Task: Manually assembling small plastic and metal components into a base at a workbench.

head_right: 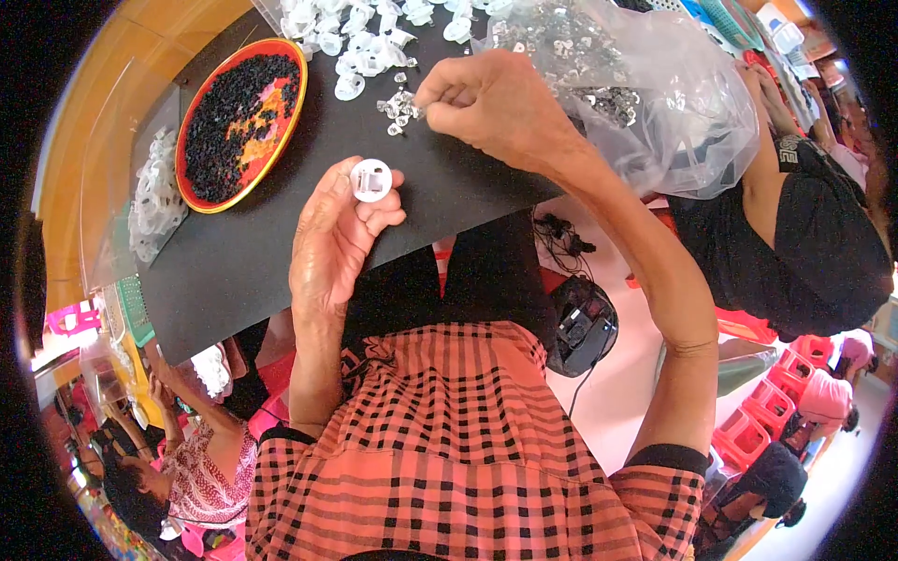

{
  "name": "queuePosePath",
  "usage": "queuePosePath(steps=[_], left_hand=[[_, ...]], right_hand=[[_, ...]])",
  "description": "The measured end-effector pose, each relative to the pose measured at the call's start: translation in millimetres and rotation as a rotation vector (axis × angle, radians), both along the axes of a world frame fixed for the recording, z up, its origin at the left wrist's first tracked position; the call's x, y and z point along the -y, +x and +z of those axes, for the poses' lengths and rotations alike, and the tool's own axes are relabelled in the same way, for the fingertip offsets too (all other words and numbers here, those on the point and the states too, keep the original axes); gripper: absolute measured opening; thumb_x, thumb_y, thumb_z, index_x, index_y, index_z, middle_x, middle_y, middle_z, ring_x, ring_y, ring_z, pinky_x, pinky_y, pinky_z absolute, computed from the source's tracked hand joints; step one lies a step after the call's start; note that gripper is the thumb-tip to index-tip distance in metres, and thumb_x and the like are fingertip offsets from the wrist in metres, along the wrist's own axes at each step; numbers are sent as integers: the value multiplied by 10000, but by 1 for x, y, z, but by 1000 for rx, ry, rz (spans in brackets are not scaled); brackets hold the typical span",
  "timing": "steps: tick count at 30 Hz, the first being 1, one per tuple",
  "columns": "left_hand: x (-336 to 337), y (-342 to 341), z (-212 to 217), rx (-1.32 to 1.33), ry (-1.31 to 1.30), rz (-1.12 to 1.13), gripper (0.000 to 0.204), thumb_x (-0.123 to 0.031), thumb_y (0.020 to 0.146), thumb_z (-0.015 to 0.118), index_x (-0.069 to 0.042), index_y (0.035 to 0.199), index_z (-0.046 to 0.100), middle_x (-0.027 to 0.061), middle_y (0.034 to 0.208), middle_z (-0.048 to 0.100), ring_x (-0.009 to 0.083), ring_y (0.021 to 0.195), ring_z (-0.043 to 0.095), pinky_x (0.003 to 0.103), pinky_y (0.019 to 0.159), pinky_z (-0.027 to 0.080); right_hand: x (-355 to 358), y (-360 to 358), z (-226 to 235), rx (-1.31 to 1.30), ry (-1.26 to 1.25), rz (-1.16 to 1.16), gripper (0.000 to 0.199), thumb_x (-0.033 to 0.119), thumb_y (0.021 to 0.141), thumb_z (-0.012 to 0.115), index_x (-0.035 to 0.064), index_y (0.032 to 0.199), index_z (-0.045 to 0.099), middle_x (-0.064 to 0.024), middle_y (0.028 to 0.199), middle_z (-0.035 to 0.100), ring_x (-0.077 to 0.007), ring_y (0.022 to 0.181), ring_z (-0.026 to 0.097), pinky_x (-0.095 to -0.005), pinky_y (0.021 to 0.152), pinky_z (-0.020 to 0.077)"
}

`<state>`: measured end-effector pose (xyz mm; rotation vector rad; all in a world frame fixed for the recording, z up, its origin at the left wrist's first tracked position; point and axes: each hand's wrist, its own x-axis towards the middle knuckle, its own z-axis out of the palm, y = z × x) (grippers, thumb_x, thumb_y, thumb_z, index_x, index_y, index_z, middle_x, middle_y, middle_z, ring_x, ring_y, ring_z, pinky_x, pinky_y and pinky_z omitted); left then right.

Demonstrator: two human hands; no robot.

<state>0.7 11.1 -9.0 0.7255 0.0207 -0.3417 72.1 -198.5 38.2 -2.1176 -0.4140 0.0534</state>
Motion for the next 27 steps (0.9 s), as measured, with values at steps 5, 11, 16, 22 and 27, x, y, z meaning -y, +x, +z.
queuePosePath(steps=[5, 11, 16, 22, 27], left_hand=[[5, 5, -3, 75, 34, 46, 224, -153, 995, 446, 0, 1139, 525, 190, 1052, 630, 259, 890, 664, 412, 824, 552], [8, 6, -4, 79, 53, 54, 211, -149, 994, 451, -6, 1123, 537, 178, 1044, 633, 251, 888, 664, 406, 818, 553], [7, 7, -4, 91, 62, 34, 223, -163, 994, 453, 2, 1119, 534, 185, 1044, 631, 247, 885, 664, 403, 813, 555], [2, 1, -1, 93, 81, 54, 225, -164, 994, 450, 9, 1117, 527, 195, 1038, 629, 241, 884, 662, 395, 807, 555], [-3, -2, -1, 89, 97, 57, 231, -161, 995, 446, 19, 1123, 515, 200, 1037, 628, 239, 886, 661, 394, 807, 555]], right_hand=[[-12, -10, 7, -128, 122, 118, 82, 30, 818, 628, -23, 876, 653, 19, 725, 625, -17, 681, 562, -189, 627, 457], [-4, 0, -2, -60, -34, 19, 91, 39, 823, 618, -21, 883, 650, 20, 724, 625, -19, 670, 553, -193, 625, 458], [-3, 1, -17, 70, 11, 1, 102, 56, 830, 618, 4, 907, 659, 40, 689, 599, -15, 641, 529, -194, 583, 437], [9, 2, -13, 124, -39, -37, 99, 80, 837, 637, 17, 907, 667, 53, 665, 577, -11, 590, 463, -215, 522, 390], [3, -7, -10, 202, -142, 7, 101, 111, 790, 647, 29, 847, 662, -34, 674, 594, -127, 596, 535, -277, 554, 437]])
